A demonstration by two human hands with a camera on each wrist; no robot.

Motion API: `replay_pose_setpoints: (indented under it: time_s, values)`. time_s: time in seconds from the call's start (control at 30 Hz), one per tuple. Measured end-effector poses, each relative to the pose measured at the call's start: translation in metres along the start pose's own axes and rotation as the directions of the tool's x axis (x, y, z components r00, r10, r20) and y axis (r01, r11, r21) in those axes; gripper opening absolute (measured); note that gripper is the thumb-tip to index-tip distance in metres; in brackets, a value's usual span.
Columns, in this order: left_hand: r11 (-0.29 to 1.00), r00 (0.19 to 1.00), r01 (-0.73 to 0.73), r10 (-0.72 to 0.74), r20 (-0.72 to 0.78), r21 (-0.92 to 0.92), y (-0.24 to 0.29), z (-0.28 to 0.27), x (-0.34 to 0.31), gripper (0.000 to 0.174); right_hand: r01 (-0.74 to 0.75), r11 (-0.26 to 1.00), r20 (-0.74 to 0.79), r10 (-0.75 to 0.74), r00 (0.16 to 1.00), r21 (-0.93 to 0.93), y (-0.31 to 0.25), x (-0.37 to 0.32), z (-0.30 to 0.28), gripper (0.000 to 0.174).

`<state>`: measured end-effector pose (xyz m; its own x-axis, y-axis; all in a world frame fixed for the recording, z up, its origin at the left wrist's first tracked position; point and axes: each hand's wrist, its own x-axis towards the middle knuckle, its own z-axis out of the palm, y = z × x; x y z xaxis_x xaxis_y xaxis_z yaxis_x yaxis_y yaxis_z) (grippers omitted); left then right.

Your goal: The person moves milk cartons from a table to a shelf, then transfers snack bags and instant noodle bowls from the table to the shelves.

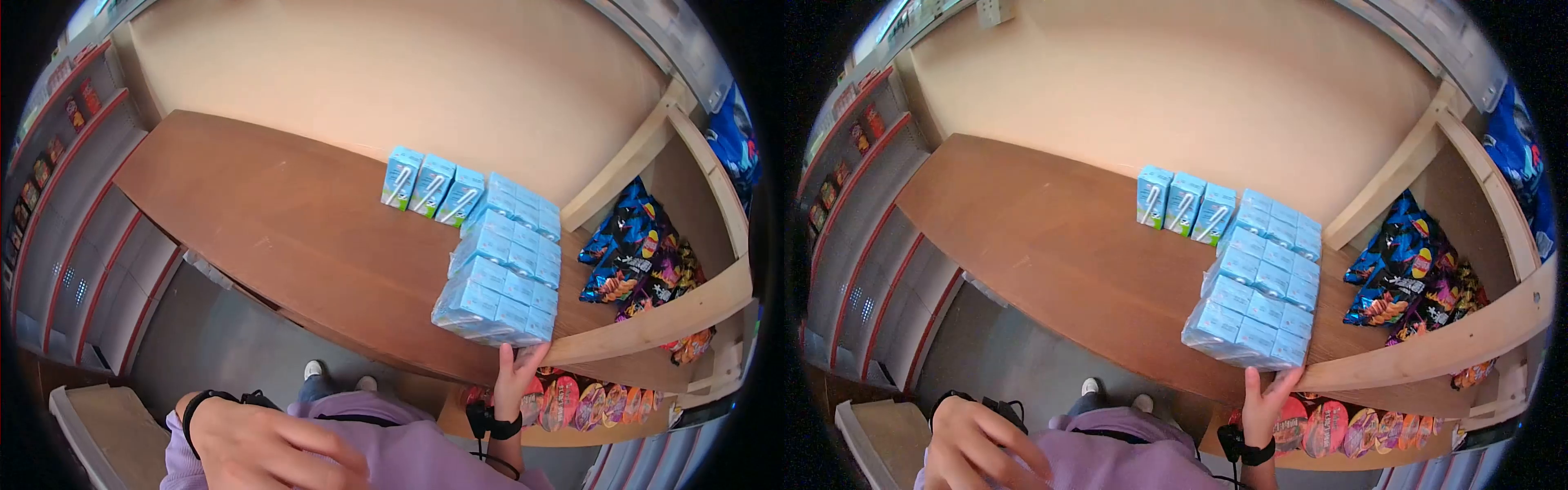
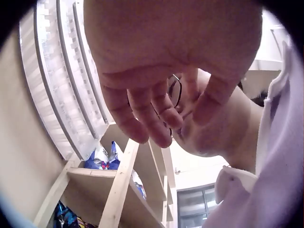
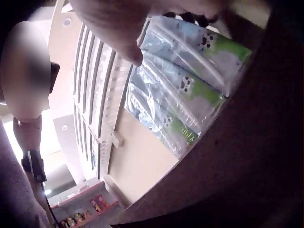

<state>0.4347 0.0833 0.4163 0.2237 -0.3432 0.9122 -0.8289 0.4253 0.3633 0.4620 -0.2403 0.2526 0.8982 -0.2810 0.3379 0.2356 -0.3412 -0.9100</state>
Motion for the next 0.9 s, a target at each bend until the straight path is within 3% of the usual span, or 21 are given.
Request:
replay_pose_setpoints:
  time_s: [0.07, 0.13, 0.17, 0.27, 0.3, 0.33, 0.37, 0.43, 0.5, 0.53, 0.57, 0.6, 0.7, 0.83, 0.87, 0.9]
  values:
    - [0.999, 1.0, -0.005, 0.006, -0.006, 0.044, 0.0, -0.005, -0.001, 0.057, 0.063, 0.998, -0.007, -0.063, 0.998, 0.0, -0.027, -0.002, 0.01, 0.083]
    - [0.996, 1.0, -0.011, 0.012, -0.012, 0.089, 0.001, -0.007, -0.004, 0.057, 0.237, 0.941, -0.06, -0.258, 0.964, -0.24, -0.041, -0.005, 0.015, 0.087]
    - [0.992, 0.999, -0.008, 0.013, -0.04, 0.125, 0.003, -0.008, -0.006, 0.059, 0.24, 0.941, -0.052, -0.259, 0.965, -0.239, -0.045, -0.005, 0.016, 0.087]
    - [0.979, 0.998, -0.043, 0.053, -0.044, 0.201, 0.009, -0.017, -0.013, 0.063, 0.527, 0.755, 0.009, -0.569, 0.822, -0.39, -0.055, 0.0, 0.013, 0.076]
    - [0.968, 0.996, -0.08, 0.088, -0.02, 0.24, 0.012, -0.023, -0.017, 0.064, 0.567, 0.705, 0.04, -0.611, 0.791, -0.427, -0.066, 0.008, 0.015, 0.07]
    - [0.968, 0.996, -0.083, 0.09, -0.02, 0.238, 0.015, -0.03, -0.027, 0.064, 0.566, 0.703, 0.039, -0.612, 0.79, -0.429, -0.082, 0.017, 0.019, 0.07]
    - [0.968, 0.995, -0.101, 0.1, 0.018, 0.228, 0.018, -0.038, -0.042, 0.021, 0.584, 0.657, 0.13, -0.604, 0.786, -0.477, -0.1, 0.028, 0.024, 0.067]
    - [0.969, 0.993, -0.116, 0.106, 0.056, 0.219, 0.026, -0.049, -0.057, 0.024, 0.602, 0.608, 0.221, -0.585, 0.78, -0.517, -0.131, 0.046, 0.04, 0.064]
    - [0.944, 0.999, -0.053, 0.051, 0.013, 0.327, 0.034, -0.058, -0.064, 0.021, 0.638, 0.572, 0.324, -0.559, 0.763, -0.516, -0.155, 0.062, 0.062, 0.057]
    - [0.943, 0.999, -0.052, 0.051, 0.011, 0.328, 0.039, -0.062, -0.061, 0.021, 0.64, 0.571, 0.326, -0.56, 0.762, -0.515, -0.164, 0.07, 0.073, 0.057]
    - [0.941, 0.998, -0.012, 0.03, -0.05, 0.338, 0.045, -0.064, -0.053, 0.025, 0.663, 0.505, 0.423, -0.515, 0.745, -0.553, -0.174, 0.079, 0.085, 0.057]
    - [0.938, 0.994, 0.028, 0.011, -0.111, 0.344, 0.05, -0.068, -0.051, 0.064, 0.688, 0.433, 0.513, -0.46, 0.724, -0.583, -0.182, 0.088, 0.097, 0.057]
    - [0.91, 0.979, -0.083, 0.15, -0.135, 0.407, 0.053, -0.091, -0.064, 0.064, 0.753, 0.39, 0.657, -0.374, 0.655, -0.529, -0.188, 0.122, 0.13, 0.062]
    - [0.878, 0.98, -0.072, 0.15, -0.128, 0.472, 0.071, -0.12, -0.078, 0.064, 0.811, 0.281, 0.803, -0.177, 0.569, -0.512, -0.173, 0.174, 0.181, 0.071]
    - [0.871, 0.984, -0.076, 0.145, -0.106, 0.484, 0.075, -0.126, -0.081, 0.064, 0.809, 0.275, 0.8, -0.178, 0.573, -0.519, -0.162, 0.186, 0.191, 0.071]
    - [0.865, 0.987, -0.078, 0.137, -0.085, 0.496, 0.077, -0.131, -0.083, 0.064, 0.812, 0.23, 0.819, -0.088, 0.567, -0.537, -0.147, 0.196, 0.2, 0.074]
